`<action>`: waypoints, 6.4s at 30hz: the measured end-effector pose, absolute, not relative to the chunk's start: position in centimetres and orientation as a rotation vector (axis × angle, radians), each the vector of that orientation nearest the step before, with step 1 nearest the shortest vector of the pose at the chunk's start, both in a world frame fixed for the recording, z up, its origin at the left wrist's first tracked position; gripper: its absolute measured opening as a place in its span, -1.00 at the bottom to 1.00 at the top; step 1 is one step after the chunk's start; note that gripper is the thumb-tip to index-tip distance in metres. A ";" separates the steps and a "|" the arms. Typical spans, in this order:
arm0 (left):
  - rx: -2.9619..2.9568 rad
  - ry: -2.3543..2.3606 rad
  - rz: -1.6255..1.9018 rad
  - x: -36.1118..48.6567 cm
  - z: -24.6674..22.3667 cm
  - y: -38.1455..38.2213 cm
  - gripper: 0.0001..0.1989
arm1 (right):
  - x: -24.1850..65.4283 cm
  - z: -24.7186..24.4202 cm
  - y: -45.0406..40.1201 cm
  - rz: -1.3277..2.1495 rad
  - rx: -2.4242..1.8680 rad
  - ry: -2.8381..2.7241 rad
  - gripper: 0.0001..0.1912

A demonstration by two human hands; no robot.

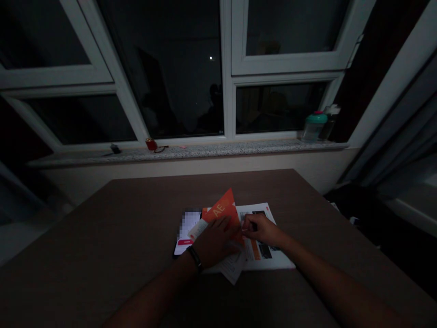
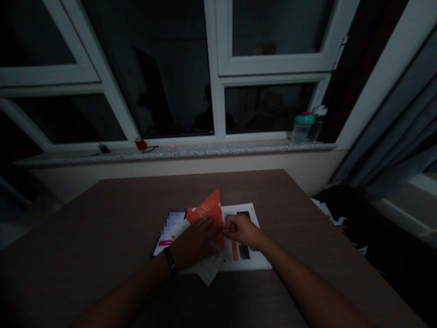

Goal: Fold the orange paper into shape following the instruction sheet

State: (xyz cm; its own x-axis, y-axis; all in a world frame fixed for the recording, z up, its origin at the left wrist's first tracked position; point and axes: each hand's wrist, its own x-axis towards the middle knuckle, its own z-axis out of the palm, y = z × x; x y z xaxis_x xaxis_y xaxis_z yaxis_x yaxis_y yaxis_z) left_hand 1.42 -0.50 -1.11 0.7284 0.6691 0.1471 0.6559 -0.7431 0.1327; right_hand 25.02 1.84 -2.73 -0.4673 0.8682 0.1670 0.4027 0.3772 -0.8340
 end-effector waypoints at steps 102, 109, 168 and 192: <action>2.732 0.936 0.258 -1.4 -0.6 3.6 -0.47 | 25.3 -1.3 0.6 0.607 -0.822 -2.431 -0.70; 2.728 0.881 0.253 -1.8 -0.9 3.9 -0.42 | 25.1 -1.5 1.1 0.531 -1.051 -2.208 -0.82; 2.579 0.674 0.263 -1.7 0.8 3.2 -0.50 | 23.0 -2.0 2.4 0.767 -1.067 -2.147 -0.91; 2.565 0.781 0.226 -2.2 0.5 3.2 -0.52 | 28.0 -1.9 3.4 1.058 -1.492 -2.106 -0.97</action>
